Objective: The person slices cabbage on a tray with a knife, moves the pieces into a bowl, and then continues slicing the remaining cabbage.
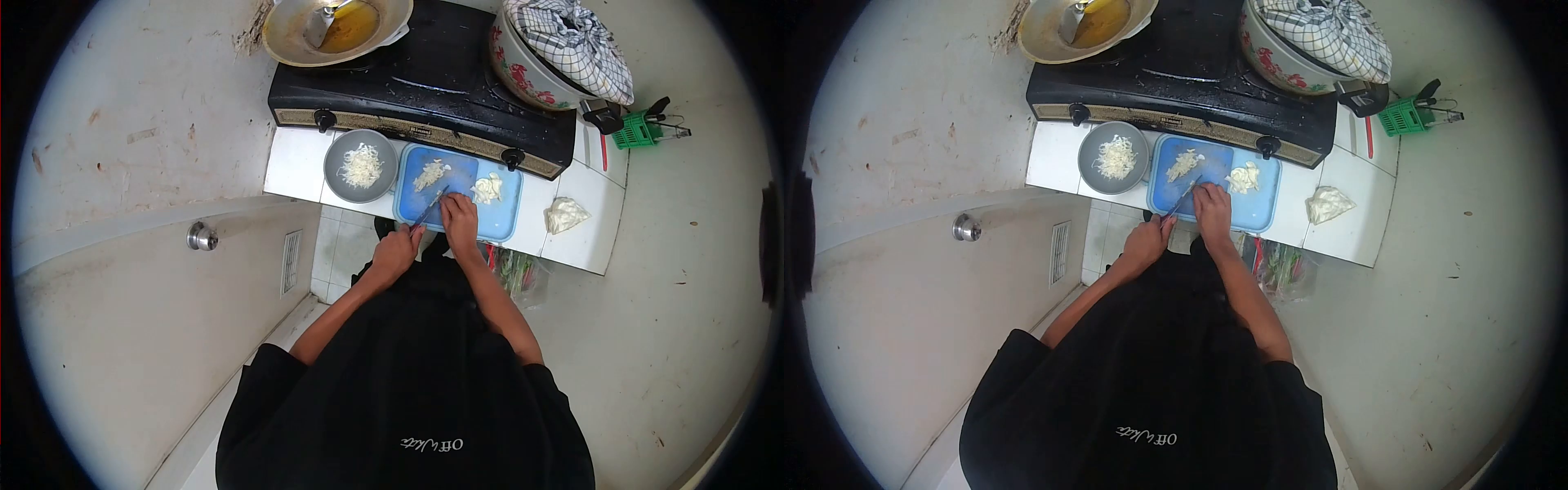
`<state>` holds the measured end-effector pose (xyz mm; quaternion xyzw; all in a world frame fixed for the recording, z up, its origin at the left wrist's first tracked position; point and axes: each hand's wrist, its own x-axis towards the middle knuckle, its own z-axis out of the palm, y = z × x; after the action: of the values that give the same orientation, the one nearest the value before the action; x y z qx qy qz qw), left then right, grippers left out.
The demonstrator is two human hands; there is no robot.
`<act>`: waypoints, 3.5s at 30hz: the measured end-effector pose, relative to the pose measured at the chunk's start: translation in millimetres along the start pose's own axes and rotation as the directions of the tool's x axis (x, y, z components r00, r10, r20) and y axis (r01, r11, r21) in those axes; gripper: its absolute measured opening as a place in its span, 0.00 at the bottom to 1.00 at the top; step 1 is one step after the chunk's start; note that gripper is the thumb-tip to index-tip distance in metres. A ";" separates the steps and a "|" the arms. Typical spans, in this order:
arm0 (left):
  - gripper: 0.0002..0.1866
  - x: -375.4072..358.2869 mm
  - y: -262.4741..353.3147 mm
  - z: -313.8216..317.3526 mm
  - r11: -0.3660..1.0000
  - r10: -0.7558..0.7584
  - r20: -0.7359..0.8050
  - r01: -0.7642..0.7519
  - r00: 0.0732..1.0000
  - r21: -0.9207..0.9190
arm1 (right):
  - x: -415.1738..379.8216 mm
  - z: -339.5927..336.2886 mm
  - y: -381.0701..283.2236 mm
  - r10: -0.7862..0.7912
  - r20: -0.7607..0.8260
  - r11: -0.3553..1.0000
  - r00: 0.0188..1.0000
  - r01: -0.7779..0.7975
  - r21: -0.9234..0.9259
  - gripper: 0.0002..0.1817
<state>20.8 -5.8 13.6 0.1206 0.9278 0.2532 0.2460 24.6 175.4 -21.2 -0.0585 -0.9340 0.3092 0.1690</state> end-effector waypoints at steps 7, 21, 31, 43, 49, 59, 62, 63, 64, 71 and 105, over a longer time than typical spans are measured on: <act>0.28 1.2 4.8 -0.6 0.994 -0.004 -0.028 0.006 1.000 0.105 | -1.9 5.4 3.7 0.025 -0.034 0.999 0.999 -0.025 0.023 0.07; 0.29 16.9 -9.8 7.6 1.000 -0.003 -0.019 0.003 1.000 -0.030 | -9.8 6.8 -3.5 0.020 -0.032 1.000 0.999 -0.021 -0.021 0.10; 0.30 4.5 -3.6 8.4 0.998 -0.029 0.014 0.029 0.999 -0.052 | -8.2 4.1 -2.9 -0.006 -0.011 1.000 1.000 0.006 -0.006 0.10; 0.28 32.9 16.0 15.5 1.000 -0.025 -0.058 0.024 0.998 -0.013 | -14.8 3.4 1.2 -0.015 0.001 0.999 1.000 0.015 -0.029 0.13; 0.29 19.1 -4.1 12.4 0.994 -0.055 -0.013 0.053 0.998 -0.096 | -15.3 4.4 -2.7 -0.012 0.008 0.998 1.000 0.013 -0.065 0.15; 0.30 8.6 -0.5 8.2 0.996 -0.039 0.028 0.041 0.999 -0.080 | -14.3 4.8 -1.0 0.017 -0.007 1.000 1.000 -0.017 -0.002 0.12; 0.30 4.2 0.5 7.4 0.997 -0.037 0.022 0.038 0.999 -0.063 | -15.8 4.6 -0.8 0.028 -0.002 1.000 1.000 -0.028 -0.005 0.12; 0.30 3.2 1.3 7.3 0.998 -0.041 0.028 0.042 0.999 -0.049 | -16.0 4.6 -0.6 0.030 -0.003 1.000 1.000 -0.030 -0.009 0.11; 0.30 2.9 2.1 7.0 0.998 -0.045 0.033 0.046 0.998 -0.035 | -15.8 4.5 -0.4 0.031 -0.003 0.999 1.000 -0.031 -0.013 0.11; 0.30 2.8 3.3 8.7 0.999 -0.050 0.019 0.050 0.999 0.003 | -16.0 4.1 -1.1 0.041 -0.004 0.999 0.999 -0.041 -0.008 0.11; 0.29 2.5 5.4 15.8 0.999 -0.024 0.006 0.024 1.000 -0.030 | -17.8 7.0 1.3 0.055 -0.024 0.998 0.998 -0.054 0.039 0.10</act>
<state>27.3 6.2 3.5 0.1064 0.9246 0.2636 0.2536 38.8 168.7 -32.2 -0.0846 -0.9238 0.3309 0.1731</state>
